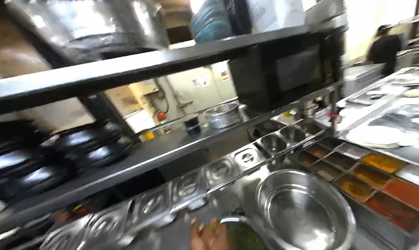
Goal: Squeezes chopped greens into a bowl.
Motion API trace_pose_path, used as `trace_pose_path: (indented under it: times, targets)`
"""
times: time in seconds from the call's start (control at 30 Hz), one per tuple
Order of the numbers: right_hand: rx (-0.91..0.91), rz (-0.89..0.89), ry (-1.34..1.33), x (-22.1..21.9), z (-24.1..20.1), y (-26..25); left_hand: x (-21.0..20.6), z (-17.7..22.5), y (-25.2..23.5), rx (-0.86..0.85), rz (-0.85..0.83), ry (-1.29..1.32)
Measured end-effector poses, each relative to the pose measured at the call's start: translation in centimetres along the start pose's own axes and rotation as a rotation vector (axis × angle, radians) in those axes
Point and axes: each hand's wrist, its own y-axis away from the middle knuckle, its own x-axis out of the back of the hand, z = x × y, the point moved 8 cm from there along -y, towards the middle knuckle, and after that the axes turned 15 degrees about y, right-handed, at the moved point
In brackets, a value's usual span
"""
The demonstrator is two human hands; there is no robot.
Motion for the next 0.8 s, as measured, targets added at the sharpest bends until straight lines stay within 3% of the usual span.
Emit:
trace_pose_path:
  times: [0.1,0.23,0.47,0.8]
  targets:
    - [0.138,0.084,-0.107,-1.8,2.4,-3.4,-1.9,1.2,1.7,-0.049,0.100,-0.069]
    - [0.269,0.037,-0.109,-2.7,1.4,-3.5,-0.7,2.0,2.0,0.010,0.220,-0.181]
    - [0.368,0.071,-0.132,-2.8,-0.6,-2.9,-1.0,4.0,3.2,-0.056,0.231,-0.494]
    - [0.519,0.108,-0.242,-3.2,-1.2,-4.2,-0.5,4.5,1.6,-0.135,0.299,-0.471]
